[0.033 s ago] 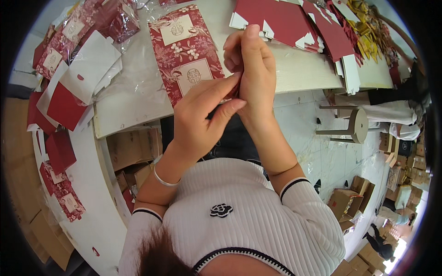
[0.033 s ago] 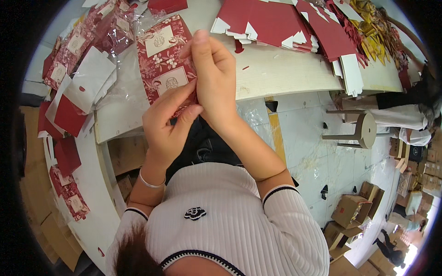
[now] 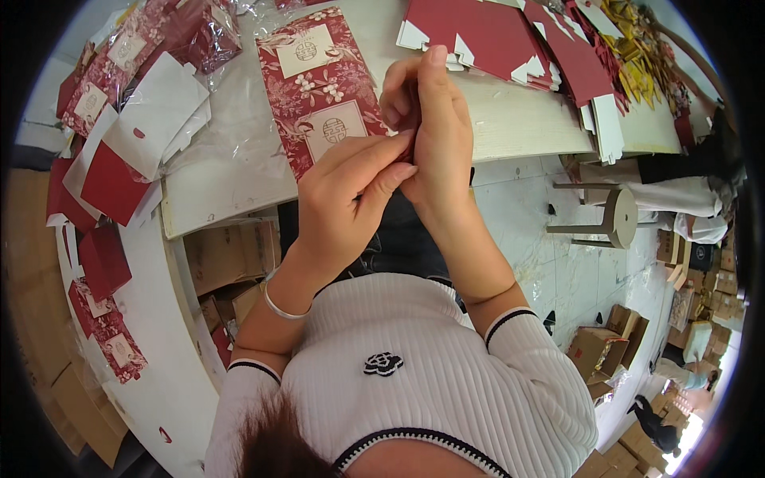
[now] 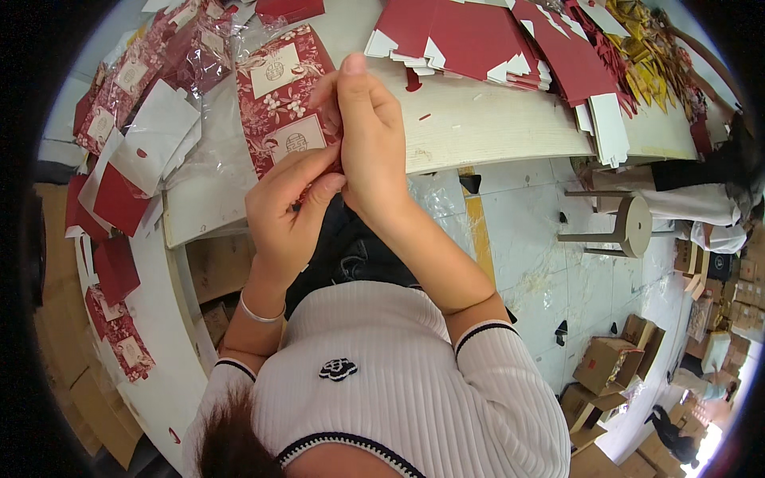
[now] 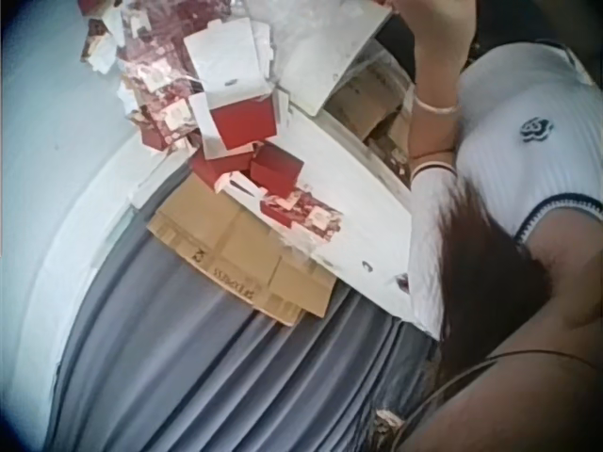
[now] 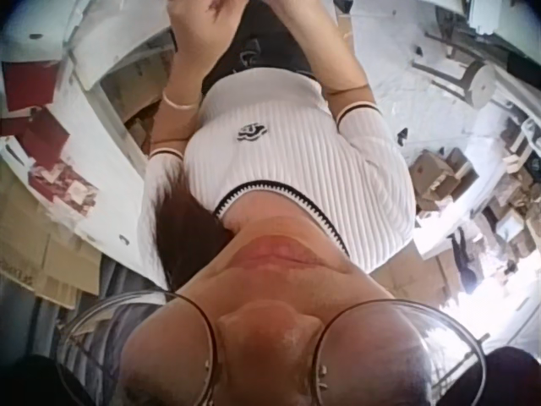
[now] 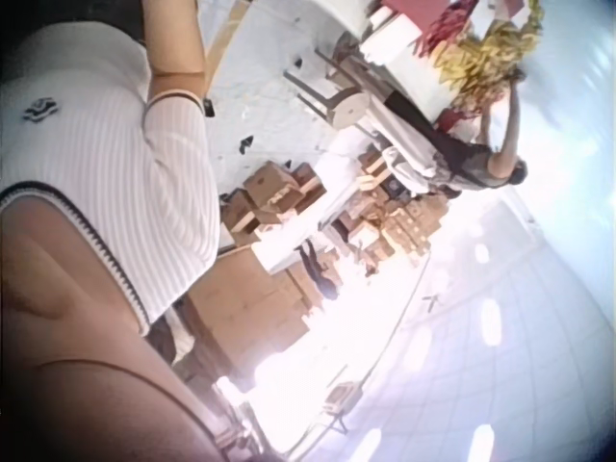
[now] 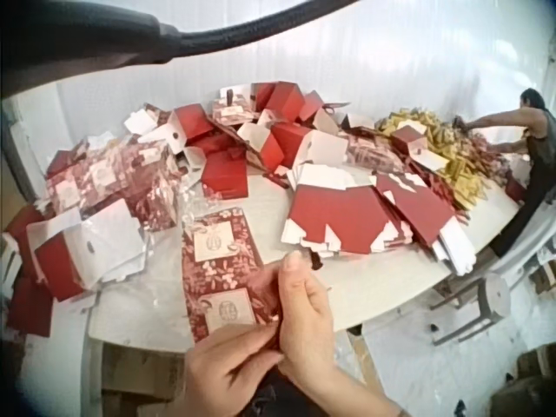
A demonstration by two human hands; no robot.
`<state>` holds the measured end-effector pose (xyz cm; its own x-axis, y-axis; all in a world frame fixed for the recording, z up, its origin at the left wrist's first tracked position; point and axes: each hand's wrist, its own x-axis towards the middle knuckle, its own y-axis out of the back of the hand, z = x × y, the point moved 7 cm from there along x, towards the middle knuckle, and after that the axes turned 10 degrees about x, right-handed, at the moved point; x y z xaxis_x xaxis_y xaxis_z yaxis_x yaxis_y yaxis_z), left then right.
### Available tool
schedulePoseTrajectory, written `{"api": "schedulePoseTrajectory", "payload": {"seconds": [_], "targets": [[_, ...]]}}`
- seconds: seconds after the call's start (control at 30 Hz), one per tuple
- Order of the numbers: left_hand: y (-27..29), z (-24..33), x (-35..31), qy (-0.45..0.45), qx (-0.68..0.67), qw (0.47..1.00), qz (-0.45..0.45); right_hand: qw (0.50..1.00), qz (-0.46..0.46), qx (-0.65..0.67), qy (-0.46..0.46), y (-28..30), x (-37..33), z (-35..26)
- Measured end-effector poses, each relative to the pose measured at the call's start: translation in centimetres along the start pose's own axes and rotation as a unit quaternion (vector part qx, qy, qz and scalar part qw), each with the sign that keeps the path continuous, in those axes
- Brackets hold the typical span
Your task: The person folds red paper pieces into small rectangular boxes and inserts them into patterned outer sleeves. The person repeatedly picks up flat red paper, folds it into a box shape, and places it into a decorative sleeve, then sets the completed unit aside.
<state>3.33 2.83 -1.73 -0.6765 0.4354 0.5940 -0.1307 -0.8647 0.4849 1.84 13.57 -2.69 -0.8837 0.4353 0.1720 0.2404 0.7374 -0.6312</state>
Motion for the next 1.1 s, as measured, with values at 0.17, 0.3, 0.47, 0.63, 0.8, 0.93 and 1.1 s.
{"api": "schedulePoseTrajectory", "payload": {"seconds": [0.17, 0.3, 0.47, 0.63, 0.8, 0.93, 1.1], "targets": [[-0.6, 0.9, -0.2, -0.098, 0.058, 0.993, 0.017, 0.997, 0.025, 0.059, -0.05, 0.6, -0.2, 1.0], [-0.2, 0.0, -0.1, -0.089, 0.083, 0.992, 0.017, 0.999, -0.016, 0.032, -0.014, 0.8, -0.1, 1.2], [2.4, -0.8, 0.1, -0.028, 0.061, 0.997, 0.041, 0.824, -0.211, -0.43, 0.303, -1.6, -1.1, -3.9], [2.5, 0.2, -0.7, -0.119, 0.06, 0.991, -0.004, 0.679, -0.417, -0.558, 0.232, -4.0, -2.8, -2.8], [5.4, -4.0, -0.8, 0.093, 0.096, 0.989, 0.061, 0.723, -0.409, -0.519, 0.202, -3.9, 0.8, -1.9], [5.7, -11.2, -3.6, 0.399, -0.106, 0.907, -0.082, 0.819, -0.335, -0.438, 0.159, -2.0, 4.6, 0.6], [1.2, -10.7, -2.6, 0.384, -0.388, 0.836, -0.055, 0.775, -0.376, -0.454, 0.229, -3.0, 4.7, 3.2]]}}
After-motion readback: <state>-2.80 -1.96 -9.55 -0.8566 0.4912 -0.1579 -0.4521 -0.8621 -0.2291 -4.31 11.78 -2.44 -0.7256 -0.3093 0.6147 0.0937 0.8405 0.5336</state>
